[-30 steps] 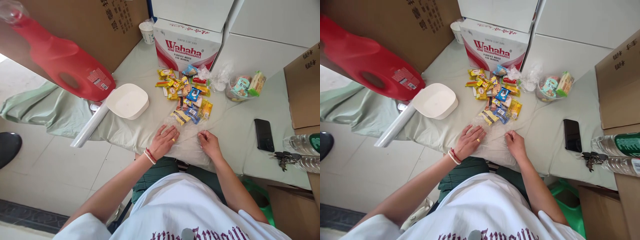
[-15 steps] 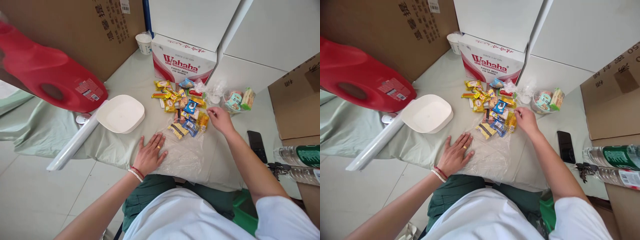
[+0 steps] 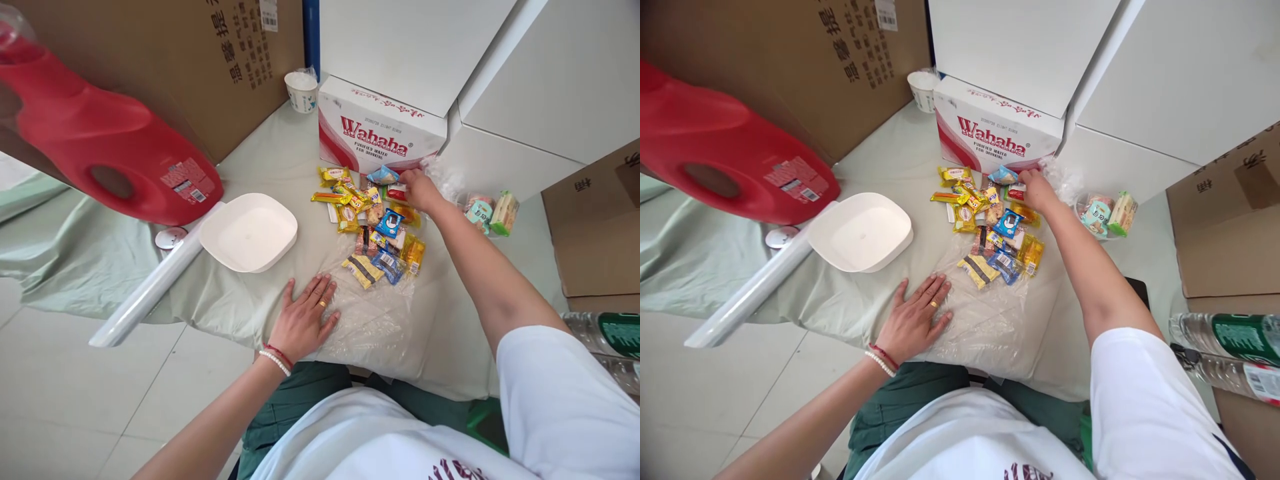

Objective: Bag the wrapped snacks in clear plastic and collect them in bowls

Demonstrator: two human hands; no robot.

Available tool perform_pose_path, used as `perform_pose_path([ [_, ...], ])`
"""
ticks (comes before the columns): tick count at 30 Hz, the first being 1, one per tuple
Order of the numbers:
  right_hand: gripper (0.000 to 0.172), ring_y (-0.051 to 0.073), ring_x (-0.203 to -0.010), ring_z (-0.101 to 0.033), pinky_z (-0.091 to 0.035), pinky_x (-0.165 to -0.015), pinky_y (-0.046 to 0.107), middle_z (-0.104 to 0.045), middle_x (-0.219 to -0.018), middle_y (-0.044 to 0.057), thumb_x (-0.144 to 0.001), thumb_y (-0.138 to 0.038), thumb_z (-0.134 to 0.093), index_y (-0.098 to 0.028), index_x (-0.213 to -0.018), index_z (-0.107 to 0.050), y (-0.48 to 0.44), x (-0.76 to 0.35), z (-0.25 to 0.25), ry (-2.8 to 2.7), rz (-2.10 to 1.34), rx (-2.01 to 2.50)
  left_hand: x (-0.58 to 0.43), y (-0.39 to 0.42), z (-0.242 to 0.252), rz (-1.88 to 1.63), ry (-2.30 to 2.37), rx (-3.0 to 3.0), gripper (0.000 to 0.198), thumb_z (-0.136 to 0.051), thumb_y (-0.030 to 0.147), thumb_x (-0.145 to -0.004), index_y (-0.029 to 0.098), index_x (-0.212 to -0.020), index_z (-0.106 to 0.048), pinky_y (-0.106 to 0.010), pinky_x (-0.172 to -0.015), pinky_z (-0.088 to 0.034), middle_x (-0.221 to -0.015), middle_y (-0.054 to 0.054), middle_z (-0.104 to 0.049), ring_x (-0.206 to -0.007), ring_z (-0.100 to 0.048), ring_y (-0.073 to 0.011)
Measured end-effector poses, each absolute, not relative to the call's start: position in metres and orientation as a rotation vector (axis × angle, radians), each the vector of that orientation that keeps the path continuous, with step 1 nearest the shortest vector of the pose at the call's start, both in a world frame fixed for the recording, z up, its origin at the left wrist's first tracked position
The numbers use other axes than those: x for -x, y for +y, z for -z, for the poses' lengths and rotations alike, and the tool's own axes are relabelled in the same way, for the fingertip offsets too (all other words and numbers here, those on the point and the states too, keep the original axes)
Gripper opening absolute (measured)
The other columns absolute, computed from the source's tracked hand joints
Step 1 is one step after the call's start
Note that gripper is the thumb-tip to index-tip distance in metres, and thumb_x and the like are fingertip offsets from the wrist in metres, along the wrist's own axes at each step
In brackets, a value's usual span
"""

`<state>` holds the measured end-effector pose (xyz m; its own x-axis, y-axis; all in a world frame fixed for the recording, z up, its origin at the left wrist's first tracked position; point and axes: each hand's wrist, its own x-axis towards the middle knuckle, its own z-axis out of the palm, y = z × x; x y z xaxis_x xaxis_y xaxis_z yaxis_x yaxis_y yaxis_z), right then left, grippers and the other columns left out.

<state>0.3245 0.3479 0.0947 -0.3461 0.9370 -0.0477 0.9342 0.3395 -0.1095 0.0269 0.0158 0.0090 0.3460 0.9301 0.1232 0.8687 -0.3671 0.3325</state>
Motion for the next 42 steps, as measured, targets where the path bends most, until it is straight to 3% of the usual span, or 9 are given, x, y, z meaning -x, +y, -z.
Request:
perform_pose_path([
  [4, 0.029, 0.035, -0.117, -0.06, -0.049, -0.099, 0.047, -0.07, -0.116, 0.019, -0.099, -0.03, -0.055, -0.013, -0.112, -0.075, 0.341, -0.33, -0.085, -2.657, -0.016, 1.952, -0.026, 0.016, -0.008, -0.429, 1.624, -2.391, 0.06, -0.048, 0.045, -0.104, 0.024, -0.161, -0.044, -0.067, -0.13, -0.005, -0.166, -0.014, -0.042, -0.153, -0.044, -0.0346],
  [7, 0.026, 0.041, -0.122, -0.058, -0.05, -0.096, 0.049, -0.072, -0.112, 0.022, -0.096, -0.03, -0.061, -0.012, -0.107, -0.077, 0.342, -0.332, -0.083, -2.634, 0.042, 2.113, -0.026, 0.015, -0.008, -0.425, 1.63, -2.388, 0.06, -0.048, 0.045, -0.104, 0.023, -0.16, -0.045, -0.067, -0.13, -0.007, -0.166, -0.014, -0.042, -0.153, -0.044, -0.0349],
  [10, 0.029, 0.041, -0.114, -0.064, -0.052, -0.092, 0.05, -0.073, -0.117, 0.021, -0.09, -0.027, -0.068, -0.017, -0.114, -0.078, 0.344, -0.334, -0.085, -2.65, 0.01, 2.196, -0.026, 0.015, -0.009, -0.428, 1.632, -2.389, 0.06, -0.049, 0.044, -0.104, 0.023, -0.16, -0.045, -0.067, -0.129, -0.009, -0.166, -0.015, -0.043, -0.153, -0.044, -0.0352],
  [15, 0.046, 0.04, -0.113, -0.066, -0.051, -0.091, 0.047, -0.071, -0.126, 0.019, -0.097, -0.027, -0.055, -0.023, -0.141, -0.068, 0.341, -0.335, -0.081, -2.512, 0.051, 2.158, -0.027, 0.015, -0.01, -0.446, 1.635, -2.387, 0.06, -0.049, 0.044, -0.104, 0.025, -0.16, -0.045, -0.066, -0.129, -0.011, -0.165, -0.014, -0.045, -0.152, -0.046, -0.035],
  [21, 0.064, 0.039, -0.113, -0.062, -0.048, -0.096, 0.047, -0.069, -0.126, 0.022, -0.099, -0.037, -0.054, -0.015, -0.159, -0.044, 0.342, -0.333, -0.066, -2.406, -0.047, 2.056, -0.027, 0.016, -0.01, -0.447, 1.634, -2.392, 0.059, -0.048, 0.043, -0.104, 0.025, -0.16, -0.045, -0.066, -0.13, -0.01, -0.164, -0.014, -0.046, -0.152, -0.046, -0.0344],
  [26, 0.053, 0.036, -0.119, -0.054, -0.044, -0.103, 0.045, -0.063, -0.132, 0.023, -0.098, -0.029, -0.049, -0.01, -0.147, -0.05, 0.348, -0.338, -0.059, -2.555, -0.026, 1.875, -0.026, 0.016, -0.01, -0.434, 1.632, -2.388, 0.059, -0.048, 0.044, -0.104, 0.025, -0.16, -0.045, -0.066, -0.129, -0.009, -0.165, -0.014, -0.045, -0.152, -0.045, -0.0345],
  [30, 0.042, 0.034, -0.11, -0.058, -0.045, -0.096, 0.042, -0.064, -0.128, 0.023, -0.095, -0.026, -0.053, -0.011, -0.133, -0.059, 0.354, -0.341, -0.056, -2.571, -0.069, 2.0, -0.026, 0.015, -0.011, -0.427, 1.629, -2.388, 0.059, -0.048, 0.043, -0.104, 0.025, -0.16, -0.045, -0.066, -0.129, -0.01, -0.165, -0.014, -0.045, -0.152, -0.045, -0.0352],
  [36, 0.06, 0.037, -0.115, -0.062, -0.048, -0.094, 0.044, -0.071, -0.126, 0.019, -0.087, -0.038, -0.074, -0.018, -0.142, -0.059, 0.366, -0.345, -0.062, -2.668, -0.151, 2.111, -0.026, 0.015, -0.011, -0.424, 1.629, -2.393, 0.059, -0.048, 0.044, -0.104, 0.023, -0.159, -0.047, -0.067, -0.129, -0.011, -0.164, -0.015, -0.046, -0.152, -0.045, -0.0357],
  [42, 0.05, 0.039, -0.115, -0.065, -0.046, -0.103, 0.052, -0.073, -0.119, 0.017, -0.082, -0.039, -0.079, -0.018, -0.126, -0.071, 0.358, -0.331, -0.083, -2.643, -0.083, 2.137, -0.025, 0.014, -0.01, -0.374, 1.652, -2.419, 0.058, -0.046, 0.045, -0.105, 0.022, -0.158, -0.047, -0.065, -0.13, -0.011, -0.166, -0.014, -0.044, -0.154, -0.043, -0.0332],
])
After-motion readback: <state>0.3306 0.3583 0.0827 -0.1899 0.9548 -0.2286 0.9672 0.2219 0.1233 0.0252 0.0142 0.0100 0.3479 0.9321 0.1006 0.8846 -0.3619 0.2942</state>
